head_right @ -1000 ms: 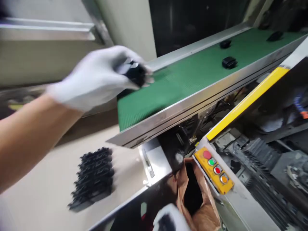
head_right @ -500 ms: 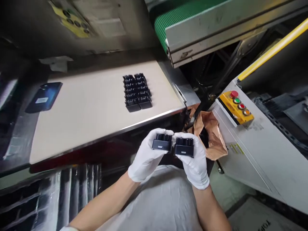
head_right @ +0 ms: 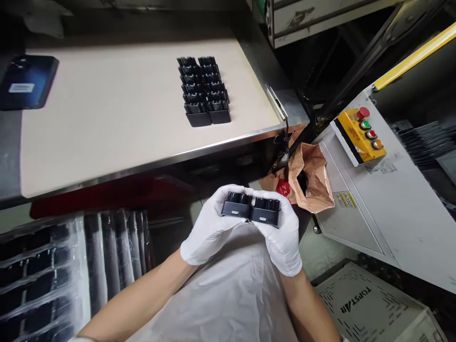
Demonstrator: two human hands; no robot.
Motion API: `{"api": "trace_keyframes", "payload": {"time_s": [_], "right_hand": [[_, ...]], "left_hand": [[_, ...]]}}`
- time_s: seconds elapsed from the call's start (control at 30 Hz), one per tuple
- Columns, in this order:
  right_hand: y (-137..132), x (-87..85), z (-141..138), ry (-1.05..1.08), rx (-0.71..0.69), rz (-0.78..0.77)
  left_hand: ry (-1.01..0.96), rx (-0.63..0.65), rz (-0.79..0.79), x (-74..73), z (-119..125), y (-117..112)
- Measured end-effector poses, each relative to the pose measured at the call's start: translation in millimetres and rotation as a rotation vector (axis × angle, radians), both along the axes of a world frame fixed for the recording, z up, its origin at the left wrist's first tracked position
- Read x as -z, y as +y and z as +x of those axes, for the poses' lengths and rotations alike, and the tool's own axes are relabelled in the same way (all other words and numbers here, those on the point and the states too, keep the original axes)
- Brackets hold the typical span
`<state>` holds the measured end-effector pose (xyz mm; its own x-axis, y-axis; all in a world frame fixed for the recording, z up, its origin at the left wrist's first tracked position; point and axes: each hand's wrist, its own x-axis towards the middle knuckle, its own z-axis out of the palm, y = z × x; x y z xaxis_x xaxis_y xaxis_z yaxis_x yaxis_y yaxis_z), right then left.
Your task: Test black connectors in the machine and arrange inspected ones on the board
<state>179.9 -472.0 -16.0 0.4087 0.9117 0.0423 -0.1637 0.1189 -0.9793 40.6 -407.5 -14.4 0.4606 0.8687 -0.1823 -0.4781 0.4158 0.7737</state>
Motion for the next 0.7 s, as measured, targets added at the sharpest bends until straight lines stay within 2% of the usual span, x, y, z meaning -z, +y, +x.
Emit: {"api": "trace_keyframes", "payload": {"time_s": [0.23, 0.33, 0.4, 0.47, 0.57, 0.63, 0.7], "right_hand": [[18, 1.9, 9, -0.021, -0.005, -0.06], [24, -0.7, 13, -0.085, 0.034, -0.096], [28, -3.9, 14, -0.251, 0.097, -0.158], [33, -6.9, 14, -0.503, 0.156, -0.222], [42, -8.0, 14, -0.8, 0.2, -0.248], [46, -6.6, 14, -0.882, 0.2, -0.245], [47, -4.4, 15, -0.928, 0.175, -0.238]], "left_hand": [[0.063, 0.048, -0.031, 13.5, 5, 16], [0.094, 0.059, 0.002, 12.8, 13, 23], [0.206, 0.014, 0.091, 7.3, 19, 26], [0.366, -0.017, 0.27, -0.5, 25, 29], [0.518, 0.038, 0.547, -9.5, 32, 34], [0.531, 0.073, 0.589, -10.1, 35, 36], [0.499, 0.069, 0.522, -5.9, 38, 37]]}}
